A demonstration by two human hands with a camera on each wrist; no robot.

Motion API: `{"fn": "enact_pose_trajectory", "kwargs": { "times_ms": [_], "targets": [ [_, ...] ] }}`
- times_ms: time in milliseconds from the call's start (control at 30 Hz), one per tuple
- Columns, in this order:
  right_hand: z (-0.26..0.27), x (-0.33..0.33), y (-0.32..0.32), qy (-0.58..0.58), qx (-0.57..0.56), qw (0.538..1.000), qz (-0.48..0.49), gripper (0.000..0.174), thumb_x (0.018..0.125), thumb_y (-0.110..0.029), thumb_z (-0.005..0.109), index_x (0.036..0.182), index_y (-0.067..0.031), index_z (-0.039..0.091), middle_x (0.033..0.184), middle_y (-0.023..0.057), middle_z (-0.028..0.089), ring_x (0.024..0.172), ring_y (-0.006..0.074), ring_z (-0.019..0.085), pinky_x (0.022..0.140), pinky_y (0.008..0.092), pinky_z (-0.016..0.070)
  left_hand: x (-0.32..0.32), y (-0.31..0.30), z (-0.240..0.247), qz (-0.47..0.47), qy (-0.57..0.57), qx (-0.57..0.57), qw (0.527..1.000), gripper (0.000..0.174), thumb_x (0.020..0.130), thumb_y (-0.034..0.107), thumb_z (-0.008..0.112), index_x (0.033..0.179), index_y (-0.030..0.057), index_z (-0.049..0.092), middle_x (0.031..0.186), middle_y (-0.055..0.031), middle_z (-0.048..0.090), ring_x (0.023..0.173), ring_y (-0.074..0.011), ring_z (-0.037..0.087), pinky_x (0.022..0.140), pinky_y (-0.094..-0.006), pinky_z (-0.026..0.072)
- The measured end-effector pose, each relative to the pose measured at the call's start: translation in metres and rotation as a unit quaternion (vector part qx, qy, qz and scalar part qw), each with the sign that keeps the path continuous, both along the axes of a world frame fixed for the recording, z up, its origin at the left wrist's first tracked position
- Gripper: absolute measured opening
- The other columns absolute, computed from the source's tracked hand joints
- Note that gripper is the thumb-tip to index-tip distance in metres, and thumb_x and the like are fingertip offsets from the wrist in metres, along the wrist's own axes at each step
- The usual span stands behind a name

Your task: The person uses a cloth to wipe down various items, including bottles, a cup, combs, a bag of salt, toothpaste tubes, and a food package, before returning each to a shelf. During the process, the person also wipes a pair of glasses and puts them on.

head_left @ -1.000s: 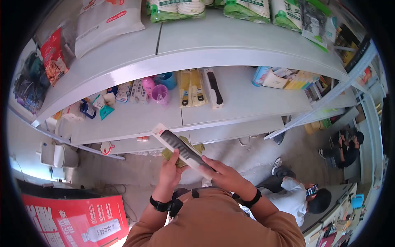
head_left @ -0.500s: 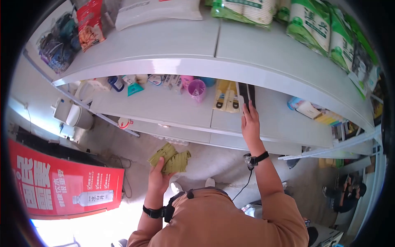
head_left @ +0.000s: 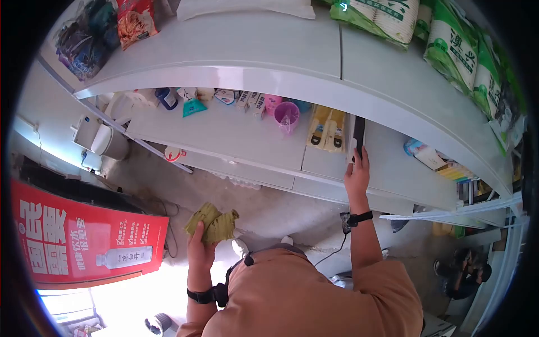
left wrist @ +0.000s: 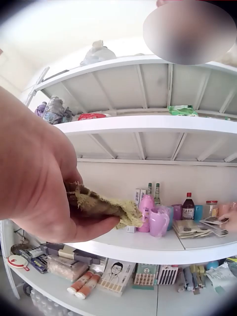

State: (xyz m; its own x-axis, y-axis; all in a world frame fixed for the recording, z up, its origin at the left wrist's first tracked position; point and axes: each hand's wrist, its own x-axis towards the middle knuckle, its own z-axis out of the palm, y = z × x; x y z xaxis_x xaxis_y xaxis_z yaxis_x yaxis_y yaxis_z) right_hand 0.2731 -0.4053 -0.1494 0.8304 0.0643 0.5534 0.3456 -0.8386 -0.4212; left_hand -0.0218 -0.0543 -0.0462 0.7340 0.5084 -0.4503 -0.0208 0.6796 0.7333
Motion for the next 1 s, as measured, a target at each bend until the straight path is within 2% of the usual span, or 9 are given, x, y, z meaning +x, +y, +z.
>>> {"fn": "enact_pose_trajectory", "kwargs": {
  "times_ms": [233,433,733,800,833,867,900,967,1000],
  "targets": [
    [-0.015,0.019,-0.022,0.074,-0.123,0.990,-0.005,0.063,0.072,0.000,0.057,0.133,-0.0120,0.046,0.142,0.0174,0.042,0.136,0.0406,0.031,0.105,0.0565,0.0299,0.021,-0.002,-0.004,-0.072,0.012,0.001,0.997,0.042,0.098,0.023,0.050,0.131,-0.0021,0.044,0.127,-0.0169,0.054,0.117,-0.0303,0.054,0.098,-0.0430,0.0467],
    [0.024,-0.026,0.017,0.006,-0.002,0.998,0.065,0.066,0.070,0.009,0.051,0.133,-0.0082,0.046,0.143,0.0199,0.038,0.135,0.0411,0.033,0.109,0.0487,0.0309,0.014,-0.005,0.006,-0.053,0.032,0.013,0.998,0.038,0.097,0.020,0.054,0.126,-0.0028,0.048,0.122,-0.0142,0.057,0.110,-0.0243,0.059,0.092,-0.0368,0.0491],
    [0.175,-0.142,0.083,-0.186,0.152,0.906,0.349,0.023,0.094,-0.011,0.047,0.115,-0.0032,0.047,0.112,0.0255,0.058,0.096,0.0350,0.059,0.087,0.0438,0.0467,-0.032,0.029,-0.021,-0.043,0.059,0.071,0.995,0.036,0.094,0.022,0.054,0.122,0.0003,0.051,0.112,-0.0120,0.060,0.105,-0.0235,0.060,0.088,-0.0358,0.0484],
    [0.198,-0.168,0.096,-0.349,0.324,0.803,0.358,0.028,0.098,-0.025,0.045,0.108,-0.0014,0.054,0.098,0.0271,0.058,0.087,0.0349,0.061,0.072,0.0413,0.0509,-0.035,0.038,-0.022,-0.080,0.046,0.078,0.993,0.035,0.094,0.022,0.054,0.121,0.0002,0.052,0.112,-0.0119,0.060,0.104,-0.0230,0.060,0.088,-0.0356,0.0484],
    [0.216,-0.147,0.082,-0.740,0.281,0.560,0.245,0.031,0.094,-0.029,0.052,0.113,-0.0065,0.058,0.103,0.0259,0.060,0.080,0.0343,0.063,0.064,0.0406,0.0523,-0.037,0.042,-0.020,-0.094,0.017,0.072,0.993,0.034,0.094,0.022,0.053,0.120,0.0002,0.053,0.111,-0.0119,0.060,0.104,-0.0224,0.060,0.088,-0.0353,0.0485],
    [0.214,-0.206,0.081,-0.423,0.552,0.593,0.406,0.036,0.089,-0.032,0.058,0.118,-0.0102,0.060,0.109,0.0220,0.061,0.067,0.0323,0.062,0.057,0.0389,0.0513,-0.041,0.046,-0.016,-0.130,0.026,0.150,0.980,0.034,0.094,0.023,0.053,0.120,0.0008,0.053,0.112,-0.0117,0.060,0.102,-0.0225,0.060,0.087,-0.0351,0.0489],
    [0.229,-0.220,0.094,-0.425,0.549,0.605,0.391,0.036,0.089,-0.032,0.058,0.118,-0.0102,0.060,0.109,0.0220,0.061,0.067,0.0323,0.062,0.057,0.0389,0.0513,-0.042,0.052,-0.014,-0.148,0.034,0.147,0.977,0.034,0.094,0.023,0.053,0.120,0.0008,0.053,0.112,-0.0117,0.060,0.102,-0.0225,0.060,0.087,-0.0351,0.0489],
    [0.250,-0.238,0.111,-0.340,0.409,0.649,0.544,0.039,0.096,-0.025,0.054,0.134,-0.0219,0.045,0.121,-0.0034,0.053,0.103,0.0154,0.054,0.082,0.0326,0.0482,-0.038,0.072,-0.014,-0.139,0.051,0.113,0.982,0.032,0.095,0.020,0.051,0.120,0.0000,0.052,0.113,-0.0113,0.060,0.103,-0.0219,0.060,0.086,-0.0351,0.0495],
    [0.252,-0.247,0.123,-0.342,0.403,0.661,0.532,0.039,0.096,-0.025,0.054,0.134,-0.0219,0.045,0.121,-0.0034,0.053,0.103,0.0154,0.054,0.082,0.0326,0.0482,-0.037,0.083,-0.017,-0.157,0.053,0.110,0.980,0.032,0.095,0.020,0.051,0.120,0.0000,0.052,0.113,-0.0113,0.060,0.103,-0.0219,0.060,0.086,-0.0351,0.0495]
  ]
}}
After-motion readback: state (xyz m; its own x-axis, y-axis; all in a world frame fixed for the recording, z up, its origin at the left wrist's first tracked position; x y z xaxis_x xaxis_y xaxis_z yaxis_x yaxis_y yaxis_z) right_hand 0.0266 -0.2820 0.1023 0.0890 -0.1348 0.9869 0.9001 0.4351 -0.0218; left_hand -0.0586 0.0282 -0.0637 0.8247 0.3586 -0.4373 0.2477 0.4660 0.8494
